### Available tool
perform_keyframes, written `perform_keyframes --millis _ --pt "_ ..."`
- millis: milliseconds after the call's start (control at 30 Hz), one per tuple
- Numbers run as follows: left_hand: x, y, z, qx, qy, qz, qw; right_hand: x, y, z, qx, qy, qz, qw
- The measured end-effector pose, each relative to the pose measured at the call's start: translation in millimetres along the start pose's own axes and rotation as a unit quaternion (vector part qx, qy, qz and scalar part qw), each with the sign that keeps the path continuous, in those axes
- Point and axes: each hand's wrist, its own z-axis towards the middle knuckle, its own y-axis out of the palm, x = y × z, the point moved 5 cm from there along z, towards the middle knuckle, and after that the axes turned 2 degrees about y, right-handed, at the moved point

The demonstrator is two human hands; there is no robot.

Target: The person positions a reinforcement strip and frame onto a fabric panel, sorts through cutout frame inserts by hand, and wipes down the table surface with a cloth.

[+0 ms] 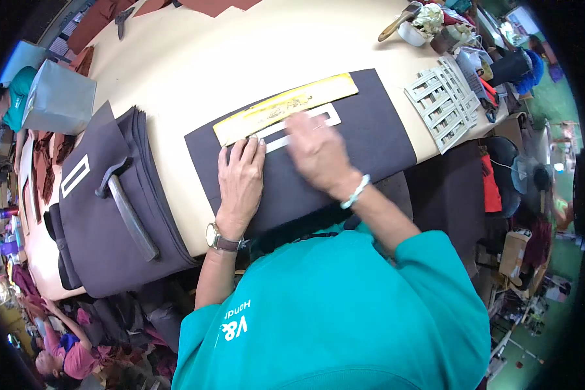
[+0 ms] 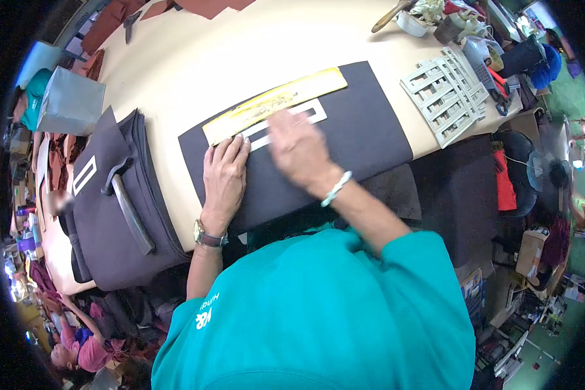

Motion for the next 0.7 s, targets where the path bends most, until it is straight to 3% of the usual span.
perform_keyframes --millis 100,400,500,533,633,700 --pt "0 7 -12 -0.016 -0.033 -0.022 0.999 -35 26 -15 -0.021 0.020 0.066 0.997" --pt "1 1 -10 -0.026 -0.005 0.009 1.000 64 -4 -16 -0.045 0.142 -0.089 0.985" --pt "0 -2 -12 -0.029 -0.007 -0.005 1.000 66 -20 -7 -0.136 0.194 -0.104 0.966" --pt "-2 -3 -12 -0.016 -0.011 -0.014 1.000 61 -20 -1 -0.166 0.194 -0.123 0.959" --pt "-6 -3 -15 0.001 -0.012 -0.043 0.999 20 -7 -5 -0.012 0.067 -0.157 0.985" --pt "-4 0 -15 0.022 -0.009 -0.033 0.999 -31 3 -3 -0.142 0.079 -0.027 0.986"
